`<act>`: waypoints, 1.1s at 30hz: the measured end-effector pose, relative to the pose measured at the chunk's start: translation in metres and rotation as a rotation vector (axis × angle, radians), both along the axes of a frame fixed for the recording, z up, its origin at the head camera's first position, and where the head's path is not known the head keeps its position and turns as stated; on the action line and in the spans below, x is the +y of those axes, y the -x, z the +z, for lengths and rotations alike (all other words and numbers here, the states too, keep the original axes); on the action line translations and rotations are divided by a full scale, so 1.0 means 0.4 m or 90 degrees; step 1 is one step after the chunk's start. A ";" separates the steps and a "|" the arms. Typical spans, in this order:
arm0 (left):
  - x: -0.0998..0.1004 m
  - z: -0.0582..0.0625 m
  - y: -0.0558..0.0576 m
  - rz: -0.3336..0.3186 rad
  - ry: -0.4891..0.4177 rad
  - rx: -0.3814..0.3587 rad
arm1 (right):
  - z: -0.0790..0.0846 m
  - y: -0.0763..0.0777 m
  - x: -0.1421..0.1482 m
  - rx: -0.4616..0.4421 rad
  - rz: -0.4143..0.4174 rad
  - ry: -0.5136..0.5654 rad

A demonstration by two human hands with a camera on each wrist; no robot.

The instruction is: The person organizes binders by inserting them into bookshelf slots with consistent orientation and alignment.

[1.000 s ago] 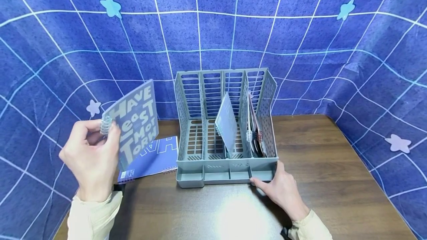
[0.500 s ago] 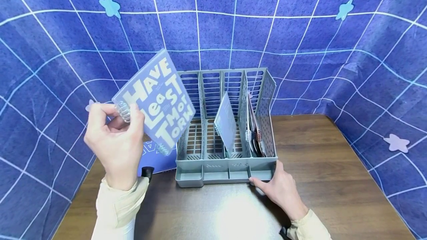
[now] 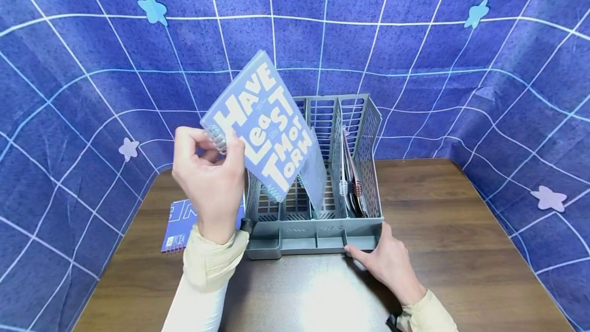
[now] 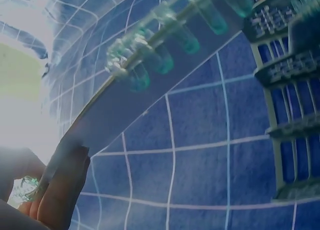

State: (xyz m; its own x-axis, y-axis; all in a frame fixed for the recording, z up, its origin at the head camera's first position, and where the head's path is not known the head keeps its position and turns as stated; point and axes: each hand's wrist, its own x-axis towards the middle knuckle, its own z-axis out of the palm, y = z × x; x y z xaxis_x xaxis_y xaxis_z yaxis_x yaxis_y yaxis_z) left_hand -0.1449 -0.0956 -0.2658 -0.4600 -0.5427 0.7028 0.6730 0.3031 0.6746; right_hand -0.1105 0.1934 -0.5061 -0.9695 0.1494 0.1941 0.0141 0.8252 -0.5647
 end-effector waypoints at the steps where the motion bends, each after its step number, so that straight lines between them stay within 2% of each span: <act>1: 0.009 -0.001 0.003 0.003 0.001 -0.004 | -0.001 0.001 0.000 -0.001 0.000 0.000; 10: 0.090 0.012 0.006 0.062 0.017 -0.034 | 0.000 0.004 -0.005 -0.009 0.001 0.001; 14: 0.114 0.002 0.018 0.069 0.005 -0.036 | 0.002 0.006 -0.004 -0.011 -0.001 -0.002; 17: 0.126 -0.024 0.036 0.061 -0.001 -0.040 | 0.004 0.006 -0.004 -0.015 0.000 0.000; 24: 0.139 -0.131 0.103 0.090 0.025 -0.065 | 0.002 0.003 -0.002 -0.017 -0.003 -0.001; 33: 0.176 -0.219 0.128 0.082 0.083 -0.055 | 0.001 0.002 0.000 -0.015 -0.002 0.001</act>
State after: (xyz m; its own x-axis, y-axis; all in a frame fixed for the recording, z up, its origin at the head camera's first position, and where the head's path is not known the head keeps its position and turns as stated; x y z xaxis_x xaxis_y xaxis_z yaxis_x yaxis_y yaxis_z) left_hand -0.1962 -0.0251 -0.3532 -0.4546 -0.5082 0.7314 0.5647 0.4706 0.6780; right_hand -0.1115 0.1935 -0.5058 -0.9735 0.1524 0.1707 0.0300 0.8246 -0.5650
